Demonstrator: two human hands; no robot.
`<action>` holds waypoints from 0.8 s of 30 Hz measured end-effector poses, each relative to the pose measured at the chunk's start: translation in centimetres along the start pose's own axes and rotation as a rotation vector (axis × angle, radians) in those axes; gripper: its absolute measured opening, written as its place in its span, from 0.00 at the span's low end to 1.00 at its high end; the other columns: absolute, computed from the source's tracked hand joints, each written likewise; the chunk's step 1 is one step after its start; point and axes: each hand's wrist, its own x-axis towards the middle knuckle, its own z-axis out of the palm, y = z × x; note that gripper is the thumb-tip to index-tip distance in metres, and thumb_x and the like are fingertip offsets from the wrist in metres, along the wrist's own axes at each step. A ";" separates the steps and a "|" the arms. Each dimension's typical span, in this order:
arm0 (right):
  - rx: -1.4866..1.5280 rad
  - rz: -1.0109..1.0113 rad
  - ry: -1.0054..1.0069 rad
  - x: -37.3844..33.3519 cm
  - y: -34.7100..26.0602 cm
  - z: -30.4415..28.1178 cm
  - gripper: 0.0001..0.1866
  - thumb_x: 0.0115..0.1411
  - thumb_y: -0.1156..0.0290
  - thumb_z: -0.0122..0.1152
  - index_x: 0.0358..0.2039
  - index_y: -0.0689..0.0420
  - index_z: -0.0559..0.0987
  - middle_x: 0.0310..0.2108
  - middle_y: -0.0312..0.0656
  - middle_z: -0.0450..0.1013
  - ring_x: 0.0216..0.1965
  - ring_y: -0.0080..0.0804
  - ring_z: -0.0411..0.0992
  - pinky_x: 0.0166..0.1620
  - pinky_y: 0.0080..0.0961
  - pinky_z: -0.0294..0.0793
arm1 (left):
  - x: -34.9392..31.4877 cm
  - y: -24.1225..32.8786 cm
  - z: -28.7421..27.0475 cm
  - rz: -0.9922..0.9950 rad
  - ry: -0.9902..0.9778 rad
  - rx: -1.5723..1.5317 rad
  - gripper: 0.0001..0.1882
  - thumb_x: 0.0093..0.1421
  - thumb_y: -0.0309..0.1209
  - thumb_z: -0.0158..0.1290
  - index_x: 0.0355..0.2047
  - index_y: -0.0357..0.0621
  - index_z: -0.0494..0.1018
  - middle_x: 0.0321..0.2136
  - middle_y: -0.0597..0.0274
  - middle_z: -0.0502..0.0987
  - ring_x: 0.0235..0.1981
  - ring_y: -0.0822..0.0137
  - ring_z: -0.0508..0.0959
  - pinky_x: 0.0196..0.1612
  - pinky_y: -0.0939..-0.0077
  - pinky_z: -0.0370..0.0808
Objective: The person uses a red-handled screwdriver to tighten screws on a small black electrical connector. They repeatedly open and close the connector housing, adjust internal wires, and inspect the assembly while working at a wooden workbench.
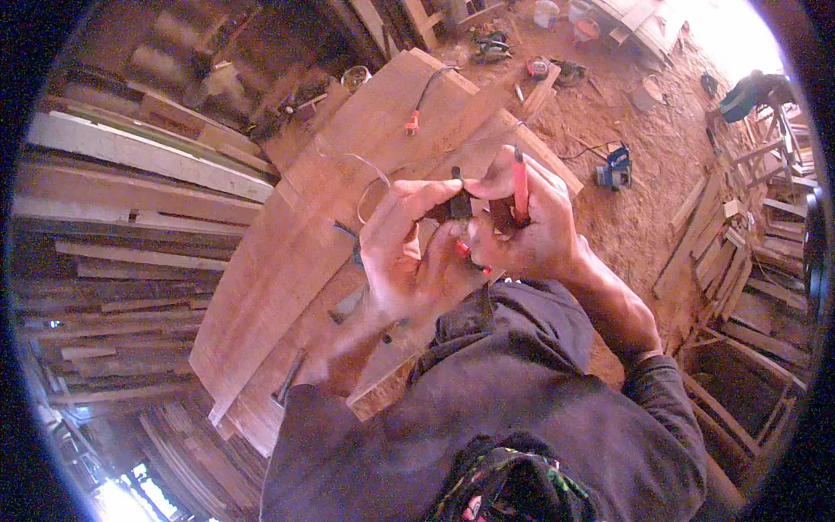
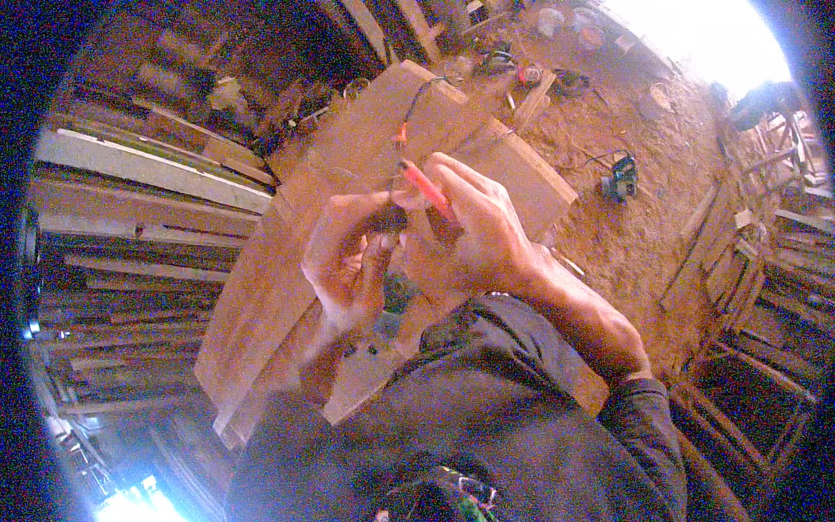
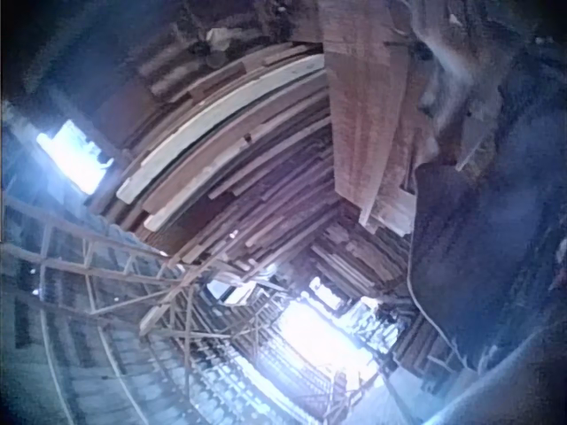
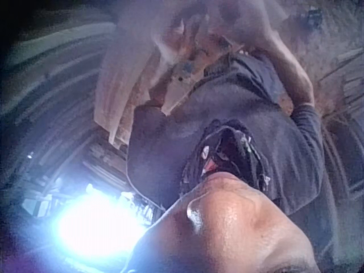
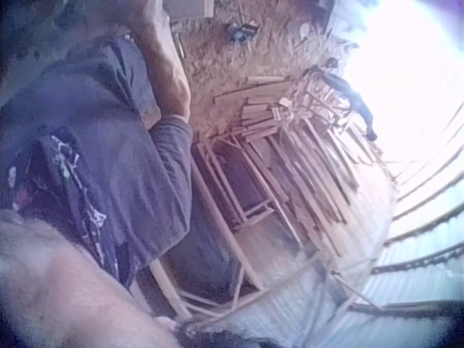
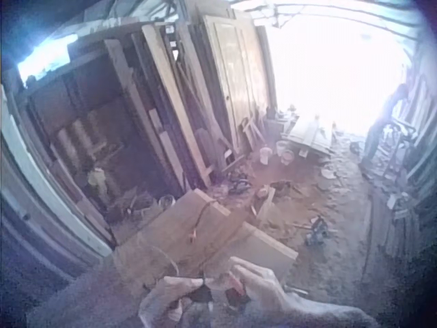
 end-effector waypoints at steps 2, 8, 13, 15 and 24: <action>0.005 0.025 0.008 -0.1 0.2 0.0 0.13 0.47 0.76 0.67 0.35 0.63 0.78 0.25 0.44 0.66 0.24 0.42 0.68 0.27 0.31 0.68 | 0.3 0.1 0.1 -0.025 0.011 -0.018 0.18 0.54 0.15 0.55 0.47 0.29 0.73 0.41 0.50 0.75 0.39 0.64 0.78 0.42 0.73 0.75; -0.024 0.070 0.062 0.4 0.6 -0.2 0.17 0.47 0.74 0.70 0.39 0.61 0.81 0.28 0.46 0.73 0.28 0.39 0.74 0.33 0.27 0.73 | 2.5 0.5 -0.6 0.021 -0.027 0.052 0.19 0.53 0.16 0.55 0.47 0.32 0.74 0.41 0.53 0.75 0.39 0.65 0.77 0.41 0.74 0.75; 0.011 0.031 0.160 0.0 1.3 1.0 0.19 0.46 0.75 0.69 0.41 0.60 0.80 0.29 0.44 0.74 0.29 0.38 0.75 0.34 0.26 0.73 | 2.8 0.6 -0.9 0.035 -0.024 0.074 0.24 0.51 0.15 0.56 0.51 0.34 0.74 0.43 0.53 0.74 0.39 0.65 0.77 0.41 0.74 0.75; 0.015 0.009 0.164 -0.2 1.7 1.2 0.19 0.47 0.76 0.69 0.43 0.61 0.79 0.31 0.43 0.75 0.30 0.35 0.75 0.35 0.25 0.74 | 2.7 0.5 -0.7 0.052 0.016 -0.004 0.25 0.51 0.15 0.56 0.51 0.34 0.74 0.43 0.53 0.73 0.39 0.65 0.77 0.40 0.75 0.75; 0.685 0.376 0.259 0.5 0.0 2.5 0.15 0.58 0.73 0.59 0.45 0.66 0.74 0.42 0.44 0.75 0.44 0.29 0.75 0.50 0.29 0.74 | 2.3 -0.6 1.5 0.003 0.194 -0.134 0.31 0.46 0.17 0.65 0.54 0.38 0.73 0.41 0.58 0.72 0.40 0.68 0.75 0.39 0.77 0.73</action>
